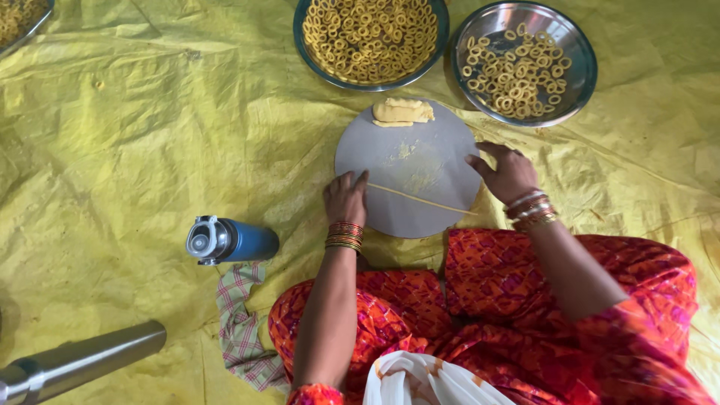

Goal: The person rolls small pieces of dough into thin ropes on a round board, then shapes them into small rings and places them into metal bowls. The process is repeated continuously throughout the clip.

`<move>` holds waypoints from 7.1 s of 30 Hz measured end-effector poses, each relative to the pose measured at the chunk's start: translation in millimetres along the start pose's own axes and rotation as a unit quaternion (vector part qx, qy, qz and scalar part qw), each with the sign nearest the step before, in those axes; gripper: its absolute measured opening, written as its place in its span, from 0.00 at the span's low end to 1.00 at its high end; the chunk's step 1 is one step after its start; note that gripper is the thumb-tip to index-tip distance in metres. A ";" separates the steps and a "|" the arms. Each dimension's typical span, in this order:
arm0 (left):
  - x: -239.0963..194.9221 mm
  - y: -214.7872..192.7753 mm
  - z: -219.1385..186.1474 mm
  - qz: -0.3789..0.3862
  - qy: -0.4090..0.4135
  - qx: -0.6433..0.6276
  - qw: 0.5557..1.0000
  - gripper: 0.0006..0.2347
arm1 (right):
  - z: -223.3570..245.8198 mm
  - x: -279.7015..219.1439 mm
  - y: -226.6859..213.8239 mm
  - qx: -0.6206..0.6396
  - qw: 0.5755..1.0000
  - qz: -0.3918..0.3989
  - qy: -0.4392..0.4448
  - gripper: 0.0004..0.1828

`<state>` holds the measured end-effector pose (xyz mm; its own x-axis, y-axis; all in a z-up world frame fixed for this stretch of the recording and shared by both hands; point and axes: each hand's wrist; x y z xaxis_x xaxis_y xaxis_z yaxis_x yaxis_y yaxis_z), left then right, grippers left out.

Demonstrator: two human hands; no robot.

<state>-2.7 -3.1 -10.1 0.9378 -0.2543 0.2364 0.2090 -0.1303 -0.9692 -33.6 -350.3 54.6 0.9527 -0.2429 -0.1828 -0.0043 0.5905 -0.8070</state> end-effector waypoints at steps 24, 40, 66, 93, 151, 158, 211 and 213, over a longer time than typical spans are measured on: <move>15.1 -22.1 -11.7 0.028 0.005 -0.029 0.999 0.02 | 69.7 -17.7 109.2 0.212 0.943 -0.009 -0.257 0.19; 22.9 -11.9 18.8 0.325 -0.222 -0.622 0.677 0.09 | 100.1 -34.7 116.5 0.304 0.936 -0.008 -0.178 0.16; 19.4 2.1 -7.6 0.229 -0.276 -0.553 0.752 0.12 | 109.4 -45.7 121.5 0.266 0.917 -0.061 -0.291 0.09; 8.0 40.8 21.2 0.354 -0.204 -0.631 0.659 0.25 | 82.2 -24.4 137.6 0.162 0.897 -0.130 -0.390 0.02; 11.0 28.9 13.4 0.241 -0.202 -0.571 0.758 0.13 | 14.8 25.2 85.3 0.204 0.951 -0.173 -0.153 0.27; 11.5 10.1 2.5 0.193 -0.203 -0.433 0.857 0.09 | 93.6 -22.5 107.9 0.047 0.968 -0.085 -0.231 0.19; 20.3 10.7 5.6 0.242 -0.271 -0.703 0.612 0.16 | 86.1 -23.6 140.1 0.272 0.951 -0.003 -0.145 0.05; 20.9 8.6 3.4 0.235 -0.267 -0.697 0.622 0.15 | 88.5 -25.7 135.3 0.267 0.949 -0.015 -0.167 0.08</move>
<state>19.6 -6.3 -13.7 0.8412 -0.2718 -0.4675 -0.2175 -0.9615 0.1677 -31.8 -196.1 -0.1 0.9934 -0.0616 0.0964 0.0948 0.9145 -0.3932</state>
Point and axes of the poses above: each hand's wrist, its own x-axis towards the middle knuckle, its own y-axis out of the palm, z = x × y, and after that the axes turned 10 degrees about x, right-handed
